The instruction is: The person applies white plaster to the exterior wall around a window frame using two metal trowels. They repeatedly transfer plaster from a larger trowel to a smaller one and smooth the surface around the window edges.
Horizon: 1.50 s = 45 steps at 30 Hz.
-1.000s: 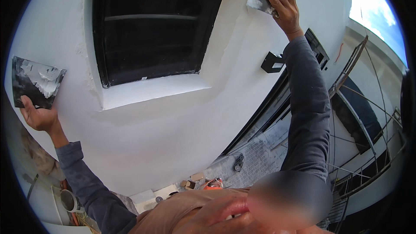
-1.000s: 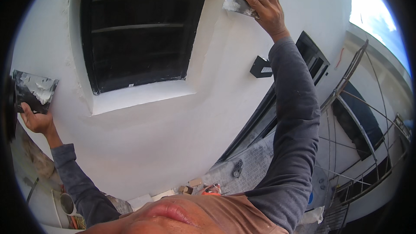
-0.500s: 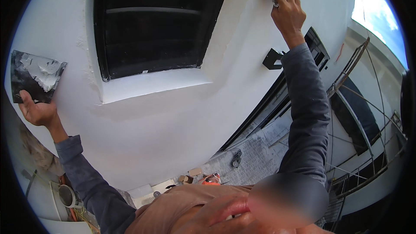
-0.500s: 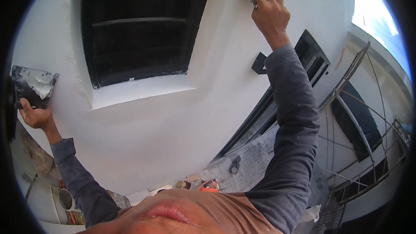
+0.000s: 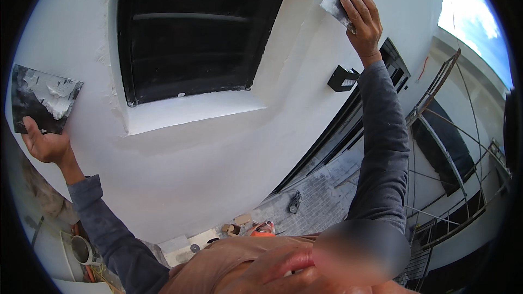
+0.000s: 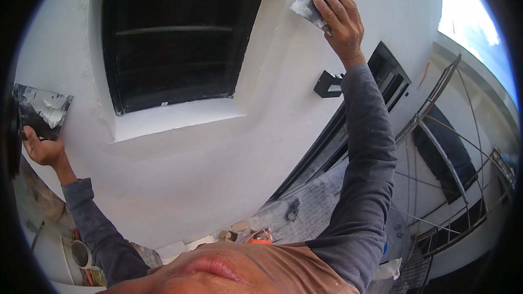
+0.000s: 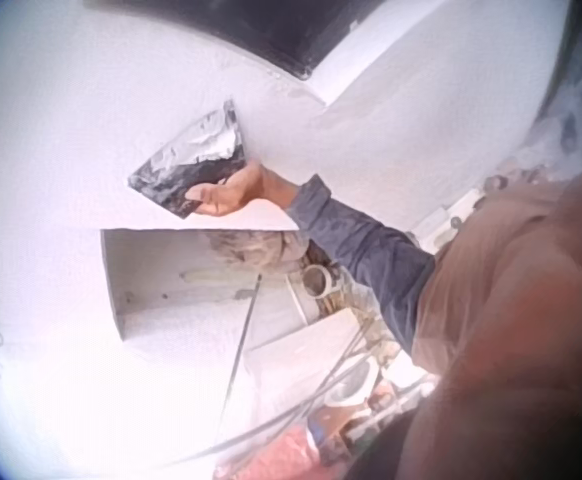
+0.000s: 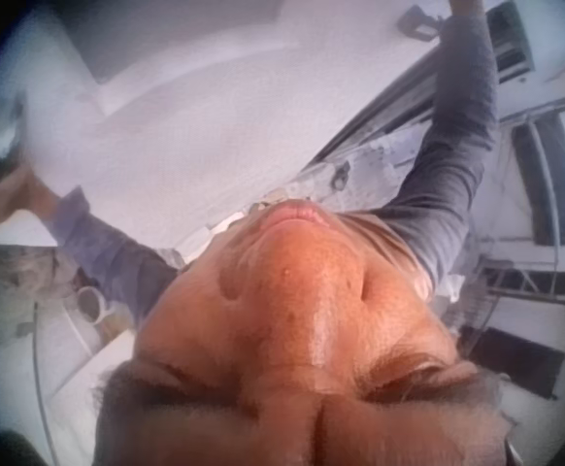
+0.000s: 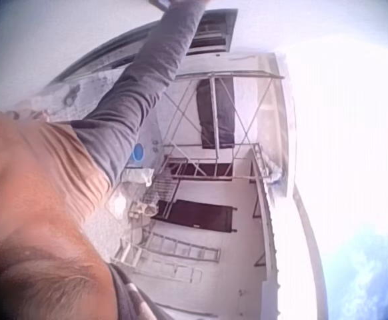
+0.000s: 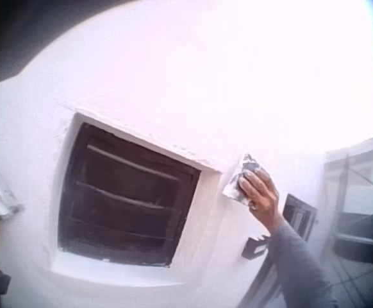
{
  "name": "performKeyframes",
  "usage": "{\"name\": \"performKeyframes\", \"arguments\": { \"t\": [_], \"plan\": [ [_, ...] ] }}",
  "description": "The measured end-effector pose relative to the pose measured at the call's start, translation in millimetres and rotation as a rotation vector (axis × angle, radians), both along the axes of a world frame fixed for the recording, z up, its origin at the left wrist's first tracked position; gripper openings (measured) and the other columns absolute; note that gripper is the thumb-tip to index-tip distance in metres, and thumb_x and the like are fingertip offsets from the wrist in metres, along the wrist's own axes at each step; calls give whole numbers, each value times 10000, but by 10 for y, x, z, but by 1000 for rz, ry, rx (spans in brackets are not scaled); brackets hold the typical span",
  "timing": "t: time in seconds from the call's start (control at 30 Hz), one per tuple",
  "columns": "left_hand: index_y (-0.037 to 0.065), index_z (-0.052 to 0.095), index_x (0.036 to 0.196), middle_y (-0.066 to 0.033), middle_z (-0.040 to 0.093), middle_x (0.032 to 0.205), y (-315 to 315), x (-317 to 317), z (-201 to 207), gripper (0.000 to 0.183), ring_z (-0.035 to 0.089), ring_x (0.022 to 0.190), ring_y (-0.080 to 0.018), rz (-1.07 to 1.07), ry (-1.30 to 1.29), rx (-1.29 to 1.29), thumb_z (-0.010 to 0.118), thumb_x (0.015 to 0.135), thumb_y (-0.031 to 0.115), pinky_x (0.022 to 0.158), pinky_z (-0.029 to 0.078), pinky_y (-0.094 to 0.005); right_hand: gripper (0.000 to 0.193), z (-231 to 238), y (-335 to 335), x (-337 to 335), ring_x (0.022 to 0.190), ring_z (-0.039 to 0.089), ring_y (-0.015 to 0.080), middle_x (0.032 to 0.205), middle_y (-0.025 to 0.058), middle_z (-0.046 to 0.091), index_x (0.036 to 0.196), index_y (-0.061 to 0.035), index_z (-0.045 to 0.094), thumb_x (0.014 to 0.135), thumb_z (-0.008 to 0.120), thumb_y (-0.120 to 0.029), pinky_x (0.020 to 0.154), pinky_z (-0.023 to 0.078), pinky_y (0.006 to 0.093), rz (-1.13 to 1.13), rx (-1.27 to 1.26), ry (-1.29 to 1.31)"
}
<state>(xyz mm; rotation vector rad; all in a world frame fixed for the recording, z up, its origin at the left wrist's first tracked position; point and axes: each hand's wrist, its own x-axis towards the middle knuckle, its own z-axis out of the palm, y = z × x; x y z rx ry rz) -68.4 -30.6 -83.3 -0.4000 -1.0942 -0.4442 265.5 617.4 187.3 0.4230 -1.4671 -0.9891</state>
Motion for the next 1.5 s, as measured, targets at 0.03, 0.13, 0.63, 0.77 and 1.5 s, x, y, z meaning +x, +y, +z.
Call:
{"name": "performKeyframes", "arguments": {
  "t": [0.03, 0.13, 0.63, 0.77, 1.5],
  "plan": [
    [-85, 600, 1341, -198, 661, 1016, 16, 26, 13, 877, 657, 836, -337, 41, -8, 15, 995, 647, 277, 729, 567, -359, 611, 136, 35, -93, 1203, 635, 284, 1303, -3, 700, 1293, -241, 718, 730, 801, -17, 1073, 526, 452, 20, 32, -2],
    [-103, 599, 1333, -209, 665, 1006, 18, 65, 54, 836, 658, 829, -342, 41, 28, -24, 982, 669, 232, 727, 572, -361, 579, 214, 107, -229, 1220, 626, 280, 1320, -17, 692, 1291, -249, 719, 754, 794, -45, 1095, 509, 460, -30, 57, -24],
    [-64, 570, 1392, -184, 651, 997, -48, 18, -33, 913, 638, 804, -330, 80, 13, -26, 1004, 636, 209, 715, 560, -366, 621, -159, -134, -155, 1077, 696, 198, 1211, -46, 740, 1285, -297, 714, 746, 717, 12, 798, 617, 314, -216, -81, 167],
    [-68, 570, 1385, -177, 650, 990, -40, 24, -7, 944, 637, 798, -323, -19, 43, -48, 1020, 605, 218, 698, 556, -363, 652, -272, -162, 72, 1082, 698, 235, 1243, -21, 735, 1275, -258, 728, 696, 749, 41, 886, 613, 338, -136, -13, 81],
    [-40, 720, 1131, -118, 760, 1020, -294, -315, -273, 839, 734, 846, -296, 131, 155, 76, 979, 564, 521, 774, 573, -366, 583, -222, -217, -275, 1027, 721, 223, 1169, -21, 748, 1228, -223, 721, 710, 671, 38, 707, 618, 317, -210, -136, 224]
  ]
}}
